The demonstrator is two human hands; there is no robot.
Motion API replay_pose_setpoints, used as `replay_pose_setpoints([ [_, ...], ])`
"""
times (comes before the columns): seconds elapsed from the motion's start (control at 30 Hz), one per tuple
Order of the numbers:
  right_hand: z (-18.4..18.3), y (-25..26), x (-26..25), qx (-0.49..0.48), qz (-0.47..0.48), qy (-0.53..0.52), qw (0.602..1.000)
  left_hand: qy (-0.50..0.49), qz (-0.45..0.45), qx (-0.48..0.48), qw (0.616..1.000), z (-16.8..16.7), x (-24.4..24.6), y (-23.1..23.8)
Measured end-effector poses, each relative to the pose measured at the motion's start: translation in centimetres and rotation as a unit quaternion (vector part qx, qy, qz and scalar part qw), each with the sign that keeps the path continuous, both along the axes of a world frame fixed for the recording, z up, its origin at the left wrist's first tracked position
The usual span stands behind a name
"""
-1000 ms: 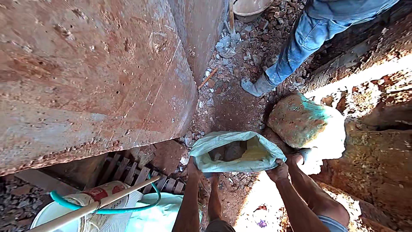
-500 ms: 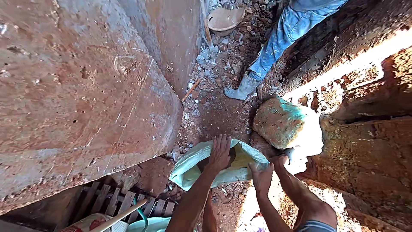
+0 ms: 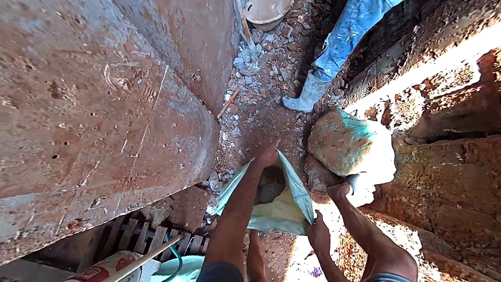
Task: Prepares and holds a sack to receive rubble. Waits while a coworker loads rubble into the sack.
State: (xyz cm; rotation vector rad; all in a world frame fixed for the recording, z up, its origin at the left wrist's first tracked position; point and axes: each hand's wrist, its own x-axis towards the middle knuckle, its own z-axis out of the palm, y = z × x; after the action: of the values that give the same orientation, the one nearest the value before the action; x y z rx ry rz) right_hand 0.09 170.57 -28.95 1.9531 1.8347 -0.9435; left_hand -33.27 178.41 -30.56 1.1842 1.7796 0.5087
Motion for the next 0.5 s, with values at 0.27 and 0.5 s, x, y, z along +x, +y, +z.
replay_pose_setpoints([
  [0.27,5.4,2.0,-4.5,0.211,0.244,0.186,0.928,0.107,0.526,-0.003,0.844,5.7,1.0,-21.3],
  [0.5,-2.4,1.1,-23.3,0.173,0.670,0.223,0.687,-0.149,0.742,-0.091,0.647,0.9,14.8,-23.9],
])
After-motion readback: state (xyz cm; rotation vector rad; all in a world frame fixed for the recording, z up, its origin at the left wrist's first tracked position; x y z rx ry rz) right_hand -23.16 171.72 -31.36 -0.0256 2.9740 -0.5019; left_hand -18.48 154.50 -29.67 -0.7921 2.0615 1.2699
